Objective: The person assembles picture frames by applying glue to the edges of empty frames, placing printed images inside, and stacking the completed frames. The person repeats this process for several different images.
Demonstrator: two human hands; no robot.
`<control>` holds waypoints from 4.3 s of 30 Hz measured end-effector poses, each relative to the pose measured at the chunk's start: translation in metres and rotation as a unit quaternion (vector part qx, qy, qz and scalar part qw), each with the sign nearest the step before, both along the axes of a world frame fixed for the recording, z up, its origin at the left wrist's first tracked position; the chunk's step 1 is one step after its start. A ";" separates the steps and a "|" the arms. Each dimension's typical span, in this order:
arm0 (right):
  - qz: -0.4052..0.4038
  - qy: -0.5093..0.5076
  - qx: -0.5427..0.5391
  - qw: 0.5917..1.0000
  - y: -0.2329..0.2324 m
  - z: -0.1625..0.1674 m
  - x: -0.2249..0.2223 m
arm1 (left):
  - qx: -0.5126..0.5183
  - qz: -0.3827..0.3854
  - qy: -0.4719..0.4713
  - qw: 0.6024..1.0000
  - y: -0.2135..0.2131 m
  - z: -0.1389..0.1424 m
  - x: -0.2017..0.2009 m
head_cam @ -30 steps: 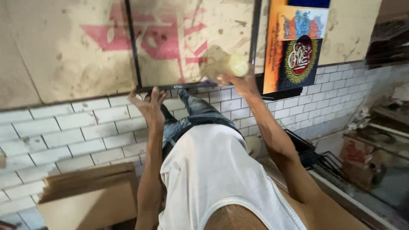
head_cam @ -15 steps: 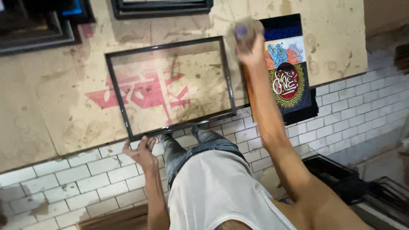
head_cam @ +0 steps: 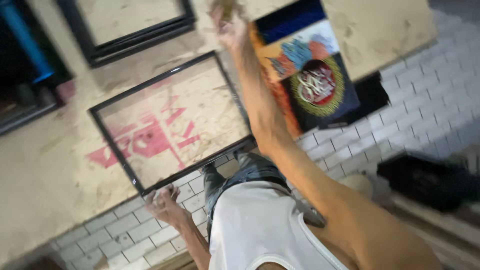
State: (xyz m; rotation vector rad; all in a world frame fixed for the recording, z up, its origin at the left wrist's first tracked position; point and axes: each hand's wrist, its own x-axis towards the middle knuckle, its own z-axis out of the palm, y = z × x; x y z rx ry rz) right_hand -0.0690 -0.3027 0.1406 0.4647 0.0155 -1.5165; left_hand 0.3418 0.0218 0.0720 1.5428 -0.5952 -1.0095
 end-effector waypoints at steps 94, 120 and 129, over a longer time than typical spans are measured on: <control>-0.119 0.451 0.347 0.814 0.489 -0.036 -0.049 | -0.601 -0.736 -0.245 0.193 0.051 -0.005 -0.370; -0.049 0.733 0.217 0.643 0.334 -0.076 0.034 | -0.084 -0.323 -0.026 0.943 -0.129 0.064 0.058; 0.075 0.782 0.266 0.559 0.271 -0.098 0.116 | -0.051 -0.234 -0.067 0.968 -0.117 -0.019 0.129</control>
